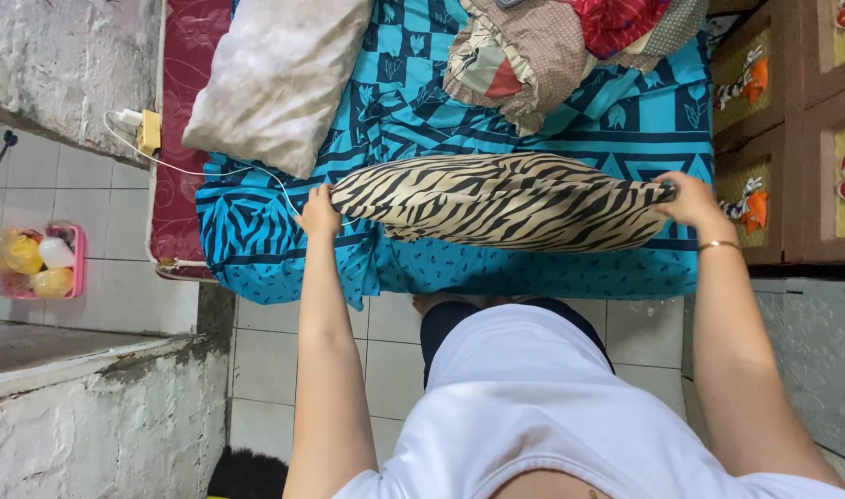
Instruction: Folding a tiger-print pillowcase on a bed.
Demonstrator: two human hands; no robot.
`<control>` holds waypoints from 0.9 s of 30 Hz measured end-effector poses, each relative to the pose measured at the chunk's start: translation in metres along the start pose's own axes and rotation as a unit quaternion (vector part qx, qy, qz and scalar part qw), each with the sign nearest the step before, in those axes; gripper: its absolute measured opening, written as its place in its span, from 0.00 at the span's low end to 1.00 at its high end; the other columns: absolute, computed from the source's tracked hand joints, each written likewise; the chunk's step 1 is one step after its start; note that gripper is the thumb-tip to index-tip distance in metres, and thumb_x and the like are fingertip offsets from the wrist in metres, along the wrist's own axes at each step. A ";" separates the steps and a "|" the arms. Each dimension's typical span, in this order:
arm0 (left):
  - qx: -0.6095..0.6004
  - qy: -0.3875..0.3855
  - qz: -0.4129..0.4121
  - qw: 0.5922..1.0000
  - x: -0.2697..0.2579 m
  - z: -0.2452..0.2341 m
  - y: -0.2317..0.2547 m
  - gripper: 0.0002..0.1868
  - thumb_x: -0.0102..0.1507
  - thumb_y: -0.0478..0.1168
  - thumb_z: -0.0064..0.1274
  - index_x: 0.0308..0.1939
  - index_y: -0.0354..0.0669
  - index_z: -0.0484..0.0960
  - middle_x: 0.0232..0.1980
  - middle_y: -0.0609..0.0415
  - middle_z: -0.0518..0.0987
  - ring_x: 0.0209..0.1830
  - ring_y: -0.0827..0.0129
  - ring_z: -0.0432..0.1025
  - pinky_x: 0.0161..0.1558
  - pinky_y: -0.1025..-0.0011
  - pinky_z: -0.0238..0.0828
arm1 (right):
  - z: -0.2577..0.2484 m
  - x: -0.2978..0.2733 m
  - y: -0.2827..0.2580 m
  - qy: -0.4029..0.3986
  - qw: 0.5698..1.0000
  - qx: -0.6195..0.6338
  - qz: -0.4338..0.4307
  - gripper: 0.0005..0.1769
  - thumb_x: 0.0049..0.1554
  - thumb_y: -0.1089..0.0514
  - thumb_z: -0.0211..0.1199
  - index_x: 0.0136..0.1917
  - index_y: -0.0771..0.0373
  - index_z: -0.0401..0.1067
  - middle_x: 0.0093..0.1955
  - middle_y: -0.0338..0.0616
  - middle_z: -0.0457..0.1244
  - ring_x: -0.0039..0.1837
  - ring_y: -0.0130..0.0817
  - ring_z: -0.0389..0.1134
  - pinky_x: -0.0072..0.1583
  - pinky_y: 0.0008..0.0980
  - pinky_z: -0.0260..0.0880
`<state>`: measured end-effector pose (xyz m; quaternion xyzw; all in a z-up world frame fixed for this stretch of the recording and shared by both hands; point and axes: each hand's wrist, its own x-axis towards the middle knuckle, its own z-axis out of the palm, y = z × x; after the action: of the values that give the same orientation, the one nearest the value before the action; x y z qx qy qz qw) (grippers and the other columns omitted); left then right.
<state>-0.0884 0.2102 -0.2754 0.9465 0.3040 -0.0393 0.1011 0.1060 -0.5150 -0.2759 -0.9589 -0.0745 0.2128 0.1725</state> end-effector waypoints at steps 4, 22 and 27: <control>-0.264 0.050 0.037 0.963 0.027 0.038 -0.038 0.24 0.57 0.34 0.61 0.57 0.56 0.79 0.55 0.56 0.82 0.54 0.59 0.77 0.55 0.52 0.70 | 0.016 -0.005 0.040 0.164 0.978 0.127 0.017 0.24 0.49 0.58 0.80 0.58 0.60 0.80 0.53 0.49 0.68 0.54 0.42 0.70 0.56 0.42 0.72; -0.391 0.404 -0.018 0.827 0.135 -0.017 0.042 0.18 0.73 0.46 0.47 0.46 0.30 0.78 0.41 0.33 0.80 0.41 0.40 0.73 0.45 0.54 0.69 | -0.117 0.066 -0.035 0.436 0.796 0.397 -0.137 0.05 0.70 0.61 0.66 0.57 0.63 0.72 0.49 0.31 0.65 0.51 0.22 0.63 0.55 0.27 0.67; -0.480 0.492 0.023 0.726 0.103 -0.144 0.072 0.19 0.73 0.45 0.43 0.36 0.31 0.74 0.33 0.35 0.77 0.33 0.41 0.71 0.41 0.52 0.66 | -0.182 0.069 -0.055 0.497 0.712 0.456 -0.195 0.01 0.75 0.64 0.58 0.59 0.64 0.69 0.53 0.37 0.65 0.56 0.27 0.64 0.62 0.31 0.68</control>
<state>0.0395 0.2423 -0.1363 0.6648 0.2671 0.5858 0.3788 0.2429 -0.5034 -0.1274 -0.6957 -0.0569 -0.3247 0.6383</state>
